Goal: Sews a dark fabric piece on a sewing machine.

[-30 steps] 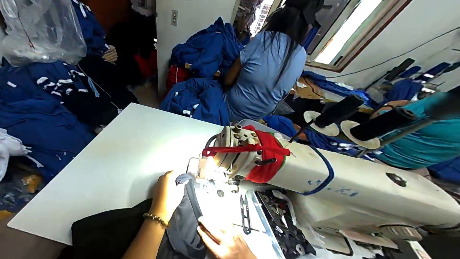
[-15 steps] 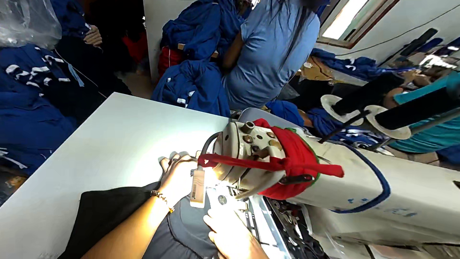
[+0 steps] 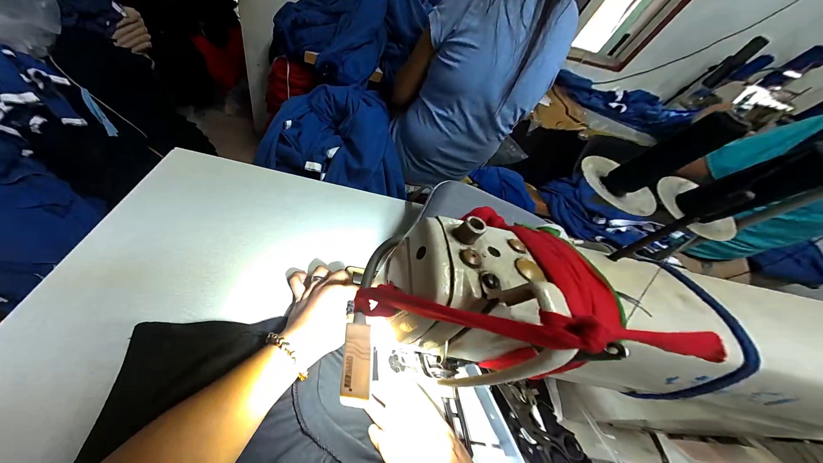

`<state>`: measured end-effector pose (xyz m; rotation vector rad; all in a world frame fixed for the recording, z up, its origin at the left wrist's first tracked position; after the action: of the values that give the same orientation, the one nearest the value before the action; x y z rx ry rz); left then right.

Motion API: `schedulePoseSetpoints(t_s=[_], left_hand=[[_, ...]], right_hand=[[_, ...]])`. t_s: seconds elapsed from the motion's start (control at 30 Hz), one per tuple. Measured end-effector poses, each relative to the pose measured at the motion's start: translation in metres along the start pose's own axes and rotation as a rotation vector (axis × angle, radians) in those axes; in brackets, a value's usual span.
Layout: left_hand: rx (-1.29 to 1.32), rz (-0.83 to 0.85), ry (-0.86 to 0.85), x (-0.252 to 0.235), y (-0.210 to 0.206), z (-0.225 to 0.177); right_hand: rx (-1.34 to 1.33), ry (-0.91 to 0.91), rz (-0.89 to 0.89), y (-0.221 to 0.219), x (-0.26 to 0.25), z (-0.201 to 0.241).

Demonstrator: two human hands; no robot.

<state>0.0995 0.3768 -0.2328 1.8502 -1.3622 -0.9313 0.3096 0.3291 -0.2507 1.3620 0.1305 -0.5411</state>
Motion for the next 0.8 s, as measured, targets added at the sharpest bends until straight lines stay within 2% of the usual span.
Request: schedulePoseSetpoints(t_s=[0.17,0.23,0.3,0.37,0.5,0.6,0.8], left_hand=[[0.016,0.026,0.011,0.001,0.01,-0.007],[-0.134,-0.084,-0.026,0.006,-0.005,0.002],[-0.272,-0.165,-0.09,0.031,-0.01,0.004],[-0.222,-0.265,-0.163,0.078,-0.009,-0.01],[-0.219,-0.135,-0.069,0.146,-0.026,-0.02],[-0.269,-0.156,-0.015,0.153,-0.029,-0.015],[-0.27,-0.132,-0.018,0.148,-0.027,-0.012]], right_hand=[[0.022,0.021,-0.079,-0.004,0.004,0.0],[0.034,0.036,-0.116,-0.006,0.004,0.0],[0.057,0.065,-0.113,-0.006,0.005,0.003],[0.082,0.091,-0.12,-0.003,0.01,0.009],[0.054,0.079,-0.139,-0.003,0.027,0.024],[0.024,0.073,-0.165,-0.006,0.033,0.027],[0.055,0.041,-0.173,-0.008,0.03,0.03]])
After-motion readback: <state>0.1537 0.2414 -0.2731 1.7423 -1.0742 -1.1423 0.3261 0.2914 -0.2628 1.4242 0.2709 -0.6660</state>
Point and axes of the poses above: each hand's wrist, its own x-axis away from the middle knuckle, its own y-axis out of the back of the hand, z = x × y, the point moved 3 cm from there along -x, towards the middle knuckle, and after that the axes turned 2 degrees about -z, right-handed, at the moved point
